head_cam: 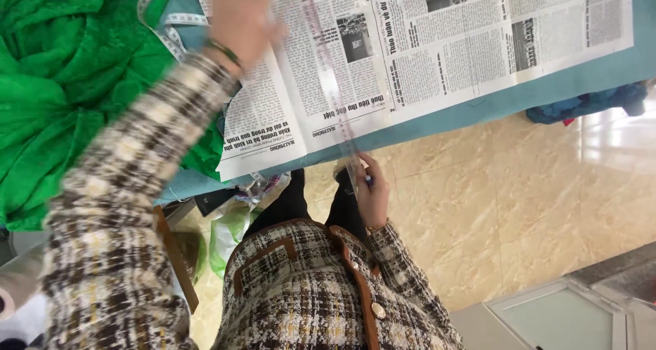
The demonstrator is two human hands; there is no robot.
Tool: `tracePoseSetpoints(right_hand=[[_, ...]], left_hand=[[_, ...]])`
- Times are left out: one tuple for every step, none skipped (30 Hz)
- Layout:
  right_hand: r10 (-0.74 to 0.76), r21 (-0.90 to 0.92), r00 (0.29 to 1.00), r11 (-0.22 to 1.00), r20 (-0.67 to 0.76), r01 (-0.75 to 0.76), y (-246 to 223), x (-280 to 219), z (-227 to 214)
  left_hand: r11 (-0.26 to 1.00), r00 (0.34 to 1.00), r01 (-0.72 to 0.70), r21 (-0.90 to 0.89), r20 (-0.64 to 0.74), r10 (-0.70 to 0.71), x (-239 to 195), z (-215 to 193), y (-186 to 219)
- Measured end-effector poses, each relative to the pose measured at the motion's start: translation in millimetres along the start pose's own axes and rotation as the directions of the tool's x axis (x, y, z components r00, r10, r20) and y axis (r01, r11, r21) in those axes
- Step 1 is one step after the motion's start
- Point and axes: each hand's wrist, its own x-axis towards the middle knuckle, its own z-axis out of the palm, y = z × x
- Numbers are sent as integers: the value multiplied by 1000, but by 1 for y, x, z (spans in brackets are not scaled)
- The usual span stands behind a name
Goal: The person uses a ruler and a blue pen to measure and mark lines on a newspaper sheet placed on a teal table. They repeatedly reposition the ruler and draw straight lines across the paper, occasionally adjusting the newspaper's position.
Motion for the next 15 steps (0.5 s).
tracePoseSetpoints(right_hand=[[2,1,1000,1000,-2,-2,-5,1,2],[-35,12,999,999,-5,35,-9,0,2],[-72,23,997,997,-8,72,-14,0,3],[-69,24,998,997,-7,69,-13,0,5],[-63,24,998,998,-29,64,-12,0,8],[-59,27,997,998,-54,60,-11,1,10],[-57,29,997,998,-56,58,-13,3,9],[-21,52,998,998,-55,24,-15,3,9],[14,75,999,997,-53,-10,-17,2,9],[20,78,998,997,-55,-15,-23,2,7],[18,80,999,997,-41,-15,-30,1,5],[18,83,999,996,-29,-15,-37,1,3],[24,89,999,996,-34,-21,-31,4,2],[-14,64,1000,998,-10,15,-25,4,1],[-52,39,999,998,15,52,-19,4,0]], left_hand=[[1000,1000,-2,-1,2,2,2,9,20],[990,942,80,115,316,-112,3,18,42],[963,776,112,244,584,-238,4,27,63],[963,774,112,244,586,-238,-2,40,60],[956,810,73,284,543,-223,-8,52,56],[945,843,32,326,498,-201,-12,64,53],[945,842,29,327,501,-199,-10,62,55],[954,835,62,295,508,-211,-8,59,58],[960,828,95,263,515,-223,-6,57,62],[961,825,90,262,520,-219,-10,59,60],[964,833,89,253,512,-211,-13,61,58],[966,840,85,243,505,-201,-16,63,56],[967,837,76,242,511,-194,-9,57,61],[959,781,129,251,571,-254,-5,51,67],[948,715,179,265,626,-310,-1,46,73]])
